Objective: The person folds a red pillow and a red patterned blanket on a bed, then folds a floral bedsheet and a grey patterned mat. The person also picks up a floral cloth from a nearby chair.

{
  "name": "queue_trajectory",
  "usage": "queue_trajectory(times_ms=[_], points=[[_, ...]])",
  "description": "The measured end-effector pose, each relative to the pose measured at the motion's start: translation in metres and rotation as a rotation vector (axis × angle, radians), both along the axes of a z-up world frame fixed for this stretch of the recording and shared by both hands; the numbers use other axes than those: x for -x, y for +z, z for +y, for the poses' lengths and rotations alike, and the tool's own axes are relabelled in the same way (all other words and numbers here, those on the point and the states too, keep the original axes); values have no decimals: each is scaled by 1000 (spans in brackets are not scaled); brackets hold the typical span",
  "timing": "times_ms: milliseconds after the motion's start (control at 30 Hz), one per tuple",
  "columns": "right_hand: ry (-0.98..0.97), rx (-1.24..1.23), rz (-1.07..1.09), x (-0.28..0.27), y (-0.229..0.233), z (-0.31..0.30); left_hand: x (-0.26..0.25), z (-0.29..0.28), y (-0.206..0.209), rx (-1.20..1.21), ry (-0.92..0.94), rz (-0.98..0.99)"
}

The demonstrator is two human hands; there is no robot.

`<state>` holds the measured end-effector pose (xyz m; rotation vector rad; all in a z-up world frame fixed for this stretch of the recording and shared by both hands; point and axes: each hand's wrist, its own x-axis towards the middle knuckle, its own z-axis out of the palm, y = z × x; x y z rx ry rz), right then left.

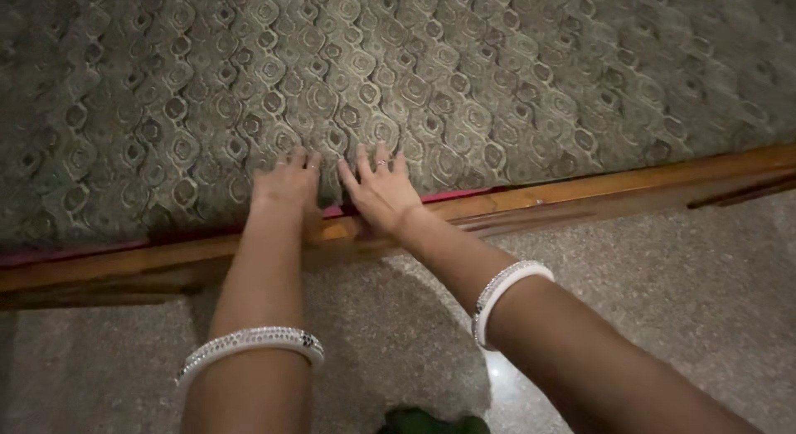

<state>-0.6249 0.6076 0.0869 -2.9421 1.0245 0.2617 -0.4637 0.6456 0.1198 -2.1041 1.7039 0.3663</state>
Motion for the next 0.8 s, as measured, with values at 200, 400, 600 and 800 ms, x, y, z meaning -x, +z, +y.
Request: queue_trajectory(times_ms=[200, 400, 600, 800], points=[[-94, 174, -18, -30, -44, -12, -1, 2, -19, 18, 31, 30], [-116, 203, -103, -37, -46, -16, 5, 10, -48, 205, -54, -186], [13, -192, 13, -35, 9, -69, -1, 5, -48, 450, 34, 35], [34, -405, 71, -33, 30, -79, -20, -13, -26, 148, 72, 139]])
